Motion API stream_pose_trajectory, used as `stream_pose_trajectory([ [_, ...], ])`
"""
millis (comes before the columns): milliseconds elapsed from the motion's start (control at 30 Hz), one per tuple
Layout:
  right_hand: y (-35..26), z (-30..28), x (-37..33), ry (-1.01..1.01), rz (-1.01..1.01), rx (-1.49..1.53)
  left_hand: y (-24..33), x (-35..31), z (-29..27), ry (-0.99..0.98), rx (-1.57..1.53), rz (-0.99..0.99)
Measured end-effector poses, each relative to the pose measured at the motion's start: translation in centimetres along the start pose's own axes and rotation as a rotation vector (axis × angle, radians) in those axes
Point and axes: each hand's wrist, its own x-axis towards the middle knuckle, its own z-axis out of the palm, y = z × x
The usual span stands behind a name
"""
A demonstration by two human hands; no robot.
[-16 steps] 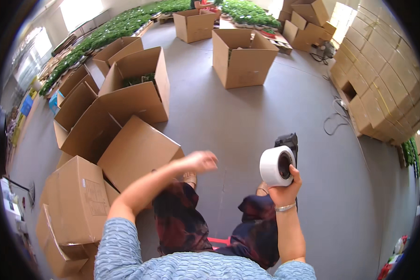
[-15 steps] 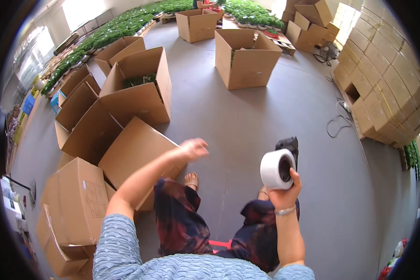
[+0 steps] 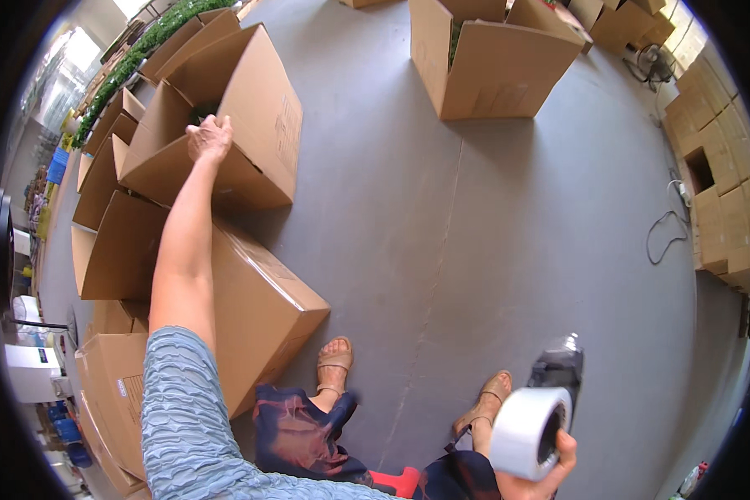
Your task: The person seals cardboard boxes with packaging tape using a handheld tape dispenser.
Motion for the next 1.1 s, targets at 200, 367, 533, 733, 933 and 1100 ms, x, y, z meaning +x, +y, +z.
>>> stream_pose_trajectory([
  [200,-1.9,0.7,-1.0,0.164,-0.057,0.034,-1.3,-0.1,0.7,0.019,0.036,0.158],
  [367,-2.7,-0.8,-2.1,0.163,-0.061,0.057,1.2,-3.3,0.8,-0.067,0.035,0.224],
  [533,-2.0,-2.2,-3.5,0.116,-0.116,0.042,4.4,-8.2,-0.7,-0.060,-0.095,0.514],
  [733,-1.6,-0.2,-4.8,-0.086,-0.069,0.002,10.5,-20.1,-4.7,-0.150,-0.175,0.636],
  [933,-2.7,-3.9,-4.4,-0.220,-0.164,0.154,10.5,-35.4,-8.9,-0.141,-0.523,0.827],
  [1100,-5.6,-7.8,-5.7,-0.676,-0.262,0.133,6.5,-44.3,-13.2,-0.334,-0.501,0.951],
])
